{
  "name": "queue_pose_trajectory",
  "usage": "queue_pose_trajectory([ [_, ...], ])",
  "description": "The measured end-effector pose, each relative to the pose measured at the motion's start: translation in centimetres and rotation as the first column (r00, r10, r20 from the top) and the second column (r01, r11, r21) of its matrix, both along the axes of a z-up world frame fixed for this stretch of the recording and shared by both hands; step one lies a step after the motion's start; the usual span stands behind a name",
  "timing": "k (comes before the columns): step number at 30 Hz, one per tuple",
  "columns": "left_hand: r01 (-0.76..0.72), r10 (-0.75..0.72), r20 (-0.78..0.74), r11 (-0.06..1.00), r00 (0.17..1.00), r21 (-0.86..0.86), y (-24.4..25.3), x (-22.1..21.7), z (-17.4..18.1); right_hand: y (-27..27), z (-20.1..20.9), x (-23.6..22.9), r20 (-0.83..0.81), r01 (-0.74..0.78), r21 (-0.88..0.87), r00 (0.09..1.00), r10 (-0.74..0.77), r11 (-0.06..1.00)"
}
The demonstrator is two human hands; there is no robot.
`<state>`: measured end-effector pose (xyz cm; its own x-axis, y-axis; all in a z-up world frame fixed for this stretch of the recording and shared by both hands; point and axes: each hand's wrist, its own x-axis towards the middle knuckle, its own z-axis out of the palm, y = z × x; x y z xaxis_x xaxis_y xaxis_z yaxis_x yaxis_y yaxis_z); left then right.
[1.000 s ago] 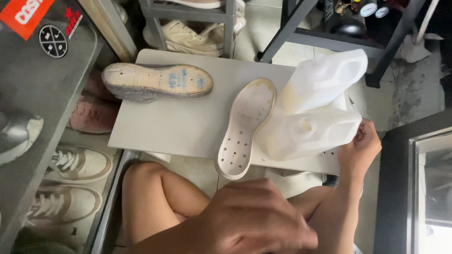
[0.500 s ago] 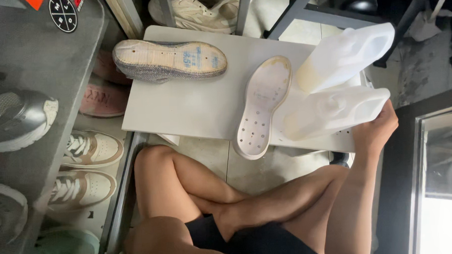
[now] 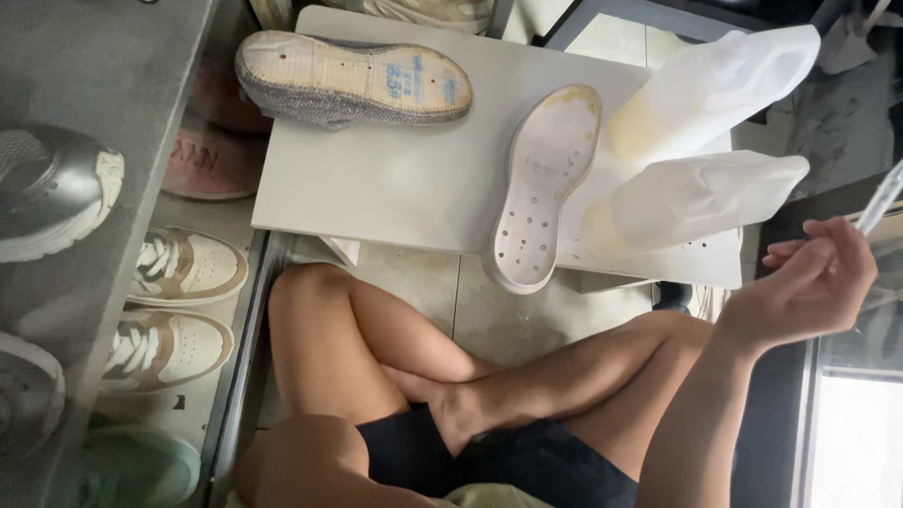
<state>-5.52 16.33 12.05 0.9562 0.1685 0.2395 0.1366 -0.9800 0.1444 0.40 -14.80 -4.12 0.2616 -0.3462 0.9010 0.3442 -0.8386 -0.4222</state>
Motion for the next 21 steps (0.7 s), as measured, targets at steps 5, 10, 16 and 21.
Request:
queue_pose_trajectory([
  [5,-0.027,0.017,-0.028,0.916,0.999,-0.399,0.1,0.2,0.4,5.1,1.2,-1.2,0.070,0.022,-0.065,0.997,-0.018,0.998],
  [10,-0.010,-0.022,-0.034,0.685,0.999,-0.729,0.2,0.8,1.3,11.1,0.2,-1.5,-0.137,-0.141,-0.102,0.982,0.126,0.985],
  [16,0.596,-0.547,0.642,-0.294,0.536,-0.748,-1.6,14.2,-9.6,15.0,-2.8,-0.7,-0.487,-0.179,-0.179,0.871,0.071,0.967],
  [21,0.574,-0.576,0.434,0.075,0.693,-0.816,-4.0,18.6,-18.9,16.1,-4.3,1.1,-0.543,-0.147,-0.131,0.838,0.053,0.980],
])
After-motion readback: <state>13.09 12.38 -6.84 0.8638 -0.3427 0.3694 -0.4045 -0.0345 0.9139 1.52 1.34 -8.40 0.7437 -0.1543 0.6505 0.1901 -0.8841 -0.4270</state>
